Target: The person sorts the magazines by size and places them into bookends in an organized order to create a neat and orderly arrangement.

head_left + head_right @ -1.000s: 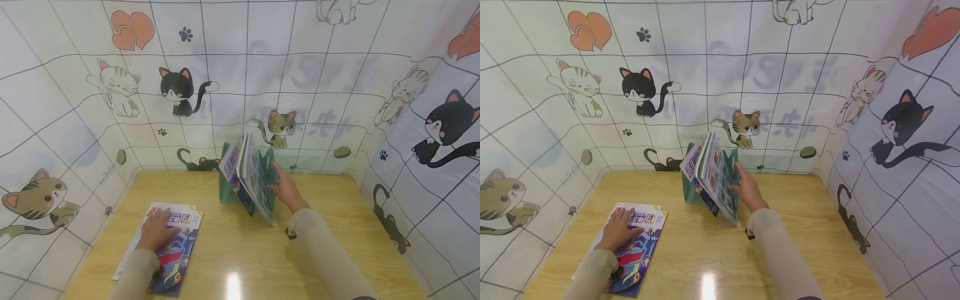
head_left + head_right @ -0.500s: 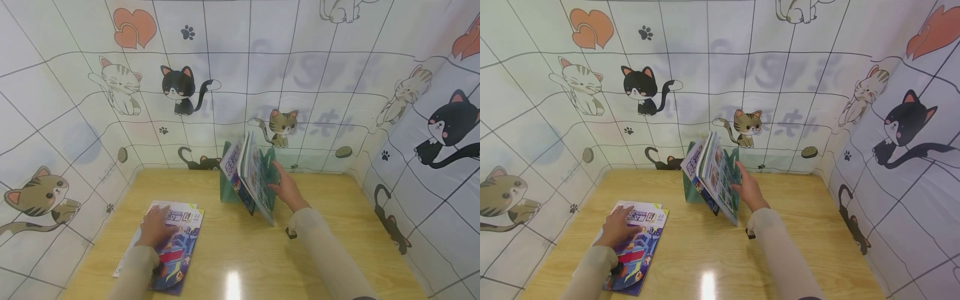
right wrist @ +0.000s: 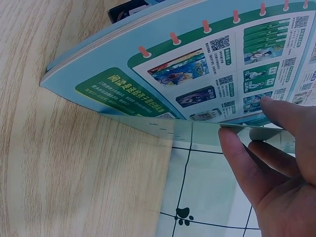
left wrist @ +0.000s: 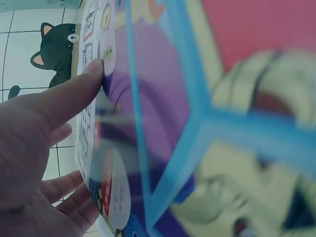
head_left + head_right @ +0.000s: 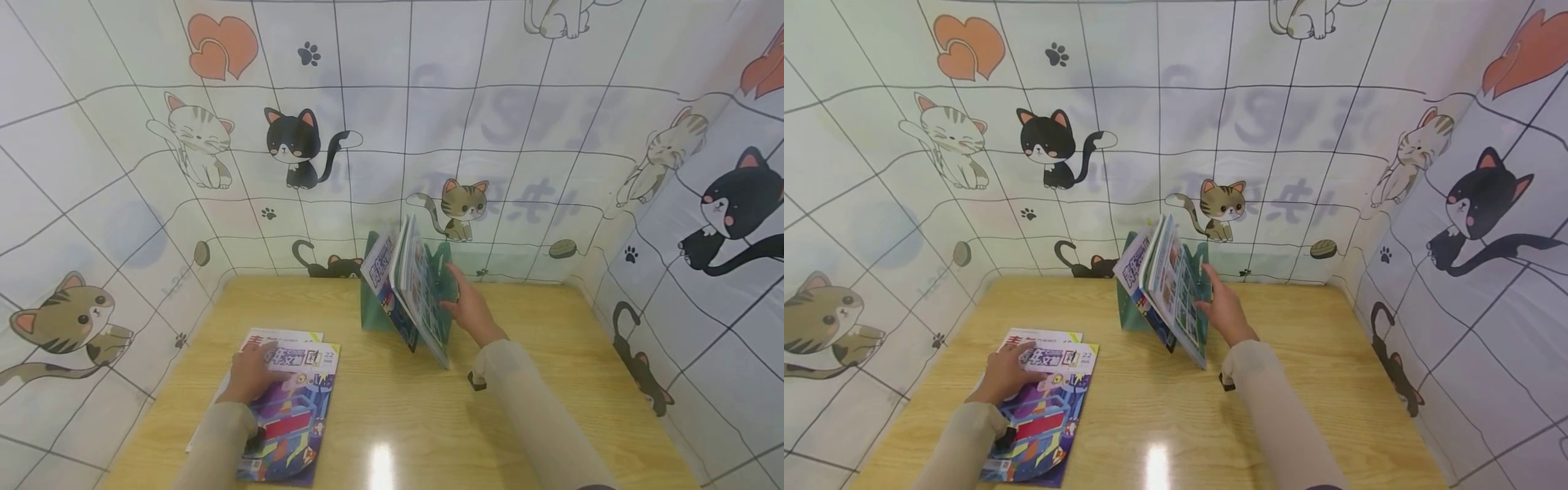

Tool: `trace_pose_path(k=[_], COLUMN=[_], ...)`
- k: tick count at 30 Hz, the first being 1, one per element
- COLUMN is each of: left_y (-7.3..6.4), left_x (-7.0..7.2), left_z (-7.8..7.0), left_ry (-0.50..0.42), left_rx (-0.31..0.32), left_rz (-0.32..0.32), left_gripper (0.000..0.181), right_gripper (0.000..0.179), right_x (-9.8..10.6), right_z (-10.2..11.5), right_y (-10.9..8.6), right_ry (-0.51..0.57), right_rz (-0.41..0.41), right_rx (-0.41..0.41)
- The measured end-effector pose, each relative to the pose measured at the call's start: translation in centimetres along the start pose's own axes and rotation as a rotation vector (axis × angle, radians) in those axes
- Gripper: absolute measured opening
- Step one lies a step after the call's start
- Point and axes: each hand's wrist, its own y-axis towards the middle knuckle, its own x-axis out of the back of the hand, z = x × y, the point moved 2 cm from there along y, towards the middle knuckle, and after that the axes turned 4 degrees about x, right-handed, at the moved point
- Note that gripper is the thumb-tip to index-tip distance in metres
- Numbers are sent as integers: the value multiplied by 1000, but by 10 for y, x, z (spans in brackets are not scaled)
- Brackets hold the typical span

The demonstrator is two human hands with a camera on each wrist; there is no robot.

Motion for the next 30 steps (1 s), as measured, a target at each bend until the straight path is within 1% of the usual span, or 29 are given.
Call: trace_pose_path(k=[3, 5, 9, 12, 16, 19, 21, 24, 30], left_y=[1, 2, 4, 4, 3, 2, 1, 0, -2], left_x=[-1, -2, -1, 2, 10, 16, 19, 23, 28], left_z=[0, 1, 2, 4, 9, 12, 13, 15, 12], left_ry=[-24, -50, -120, -165, -176, -203, -237, -276, -294], left_rx=[-14, -12, 18, 31, 25, 20, 25, 24, 16], left_rz=[-8, 3, 65, 117, 169, 198, 216, 227, 204], left_gripper=[79, 77, 74, 73, 70, 68, 67, 66, 64], right_gripper=[93, 93, 92, 91, 91, 90, 90, 90, 90], right_x=[2, 2, 2, 1, 1, 1, 1, 2, 1], right_z=[0, 0, 0, 0, 0, 0, 0, -1, -1], right_y=[0, 0, 0, -1, -2, -3, -2, -1, -2], right_ry=[5, 6, 17, 18, 4, 3, -1, 1, 8], right_rz=[-2, -9, -22, -28, -40, -45, -46, -39, -26], right_rx=[0, 6, 26, 37, 41, 42, 42, 43, 26])
